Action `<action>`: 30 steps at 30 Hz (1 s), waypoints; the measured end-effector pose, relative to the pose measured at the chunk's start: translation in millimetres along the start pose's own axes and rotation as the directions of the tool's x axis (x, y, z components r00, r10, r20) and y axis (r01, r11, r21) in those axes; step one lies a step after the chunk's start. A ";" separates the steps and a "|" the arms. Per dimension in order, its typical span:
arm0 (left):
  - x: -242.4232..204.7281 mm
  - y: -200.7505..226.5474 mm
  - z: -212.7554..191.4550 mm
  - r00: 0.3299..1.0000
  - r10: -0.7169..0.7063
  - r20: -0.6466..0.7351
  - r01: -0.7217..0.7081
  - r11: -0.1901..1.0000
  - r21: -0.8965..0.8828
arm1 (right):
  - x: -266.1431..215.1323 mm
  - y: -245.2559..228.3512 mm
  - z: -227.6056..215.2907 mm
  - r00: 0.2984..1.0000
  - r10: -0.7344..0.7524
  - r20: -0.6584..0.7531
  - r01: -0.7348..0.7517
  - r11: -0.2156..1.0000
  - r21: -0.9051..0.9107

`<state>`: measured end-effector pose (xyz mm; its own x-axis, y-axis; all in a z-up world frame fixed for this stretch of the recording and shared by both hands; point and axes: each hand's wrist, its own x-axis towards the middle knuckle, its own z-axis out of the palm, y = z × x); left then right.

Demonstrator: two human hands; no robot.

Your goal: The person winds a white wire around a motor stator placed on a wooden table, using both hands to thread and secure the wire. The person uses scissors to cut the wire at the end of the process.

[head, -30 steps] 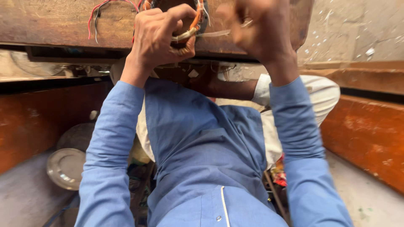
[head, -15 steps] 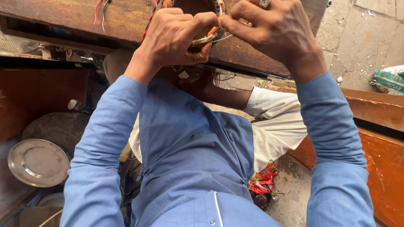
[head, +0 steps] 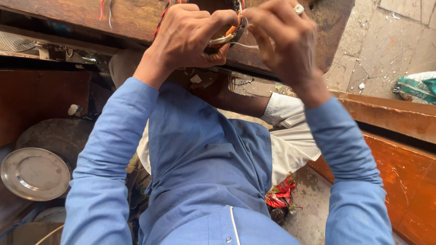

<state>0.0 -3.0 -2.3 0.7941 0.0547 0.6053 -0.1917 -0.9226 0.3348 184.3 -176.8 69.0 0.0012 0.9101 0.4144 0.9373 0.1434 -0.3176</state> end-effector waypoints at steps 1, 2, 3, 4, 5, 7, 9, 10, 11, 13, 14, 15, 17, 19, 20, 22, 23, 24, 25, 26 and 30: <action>0.2 -1.0 0.3 1.000 0.008 -0.006 -0.008 1.000 -0.003 | 7.0 4.7 -7.5 0.981 -0.192 0.019 0.192 0.966 -0.175; 0.0 -1.8 0.2 1.000 0.005 -0.003 -0.005 1.000 -0.003 | 14.2 8.7 -12.7 0.965 -0.258 0.057 0.264 0.944 -0.198; -0.2 -2.4 0.0 1.000 0.001 0.000 -0.001 1.000 -0.002 | 20.8 12.7 -17.5 0.942 -0.321 0.097 0.335 0.916 -0.219; 0.3 -2.4 0.6 1.000 0.001 0.000 -0.001 1.000 -0.002 | 25.1 15.4 -22.2 0.914 -0.382 0.138 0.405 0.882 -0.241; 0.4 -2.0 0.8 1.000 0.007 0.001 -0.007 1.000 -0.005 | 27.5 16.8 -26.4 0.905 -0.393 0.165 0.424 0.870 -0.253; 0.0 -1.6 0.5 1.000 0.010 -0.002 -0.010 1.000 -0.005 | 32.7 20.2 -31.0 0.882 -0.419 0.215 0.465 0.846 -0.260; -0.3 -3.0 1.0 1.000 0.012 -0.011 -0.012 1.000 -0.019 | 35.7 23.4 -29.8 0.863 -0.437 0.251 0.494 0.834 -0.245; -1.4 -2.5 1.6 1.000 0.010 -0.014 -0.010 1.000 -0.029 | 35.6 24.3 -27.6 0.855 -0.444 0.267 0.504 0.832 -0.229; -2.1 -2.4 2.3 1.000 0.006 -0.012 -0.006 1.000 -0.029 | 35.2 25.1 -25.3 0.857 -0.445 0.261 0.501 0.838 -0.215; -2.1 -2.9 3.2 1.000 0.001 -0.007 -0.001 0.999 -0.032 | 33.6 25.5 -20.0 0.873 -0.424 0.241 0.472 0.859 -0.199; -2.8 -2.2 3.3 1.000 0.002 -0.016 -0.003 1.000 -0.017 | 31.6 24.0 -16.8 0.886 -0.402 0.230 0.446 0.874 -0.193; -3.1 -1.4 3.1 1.000 0.004 -0.026 -0.004 1.000 -0.002 | 28.2 20.2 -13.5 0.909 -0.359 0.214 0.400 0.895 -0.196; -2.2 -1.3 1.7 0.999 0.022 -0.030 -0.022 1.000 0.017 | 19.2 6.0 -4.2 0.971 -0.211 0.114 0.229 0.957 -0.180; 0.2 -4.0 1.1 0.998 0.051 -0.028 -0.050 0.998 0.032 | 10.4 -16.1 13.3 0.999 0.002 -0.046 -0.008 0.993 -0.114; -0.8 -3.4 1.1 0.998 0.052 -0.037 -0.052 0.998 0.020 | 5.9 -27.4 23.3 0.980 0.151 -0.128 -0.157 0.987 -0.037; -2.5 -2.5 1.9 0.997 0.061 -0.051 -0.061 0.998 -0.007 | -1.2 -49.3 44.4 0.855 0.449 -0.259 -0.425 0.893 0.146; -2.8 -1.7 2.3 0.998 0.054 -0.045 -0.054 0.998 -0.013 | -3.1 -57.9 52.8 0.748 0.610 -0.262 -0.551 0.790 0.269; -2.4 -2.8 1.5 0.998 0.054 -0.037 -0.054 0.998 -0.018 | -2.8 -66.0 60.9 0.613 0.751 -0.244 -0.647 0.655 0.391; -1.9 -3.0 0.8 0.998 0.054 -0.029 -0.054 0.998 -0.023 | -2.2 -73.1 66.7 0.462 0.865 -0.198 -0.708 0.494 0.505; -2.8 -1.8 0.0 0.998 0.059 -0.025 -0.059 0.998 -0.019 | -3.1 -81.5 71.1 0.485 0.840 -0.245 -0.650 0.533 0.541; -0.4 -5.1 -2.3 0.996 0.086 -0.019 -0.086 0.996 -0.007 | -5.6 -104.2 80.4 0.535 0.780 -0.324 -0.463 0.592 0.660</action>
<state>-0.7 2.5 -2.6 0.7636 -0.0176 0.6455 -0.2635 -0.9211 0.2867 58.6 -165.6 31.2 0.8451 0.4723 0.2503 0.3240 -0.0801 -0.9427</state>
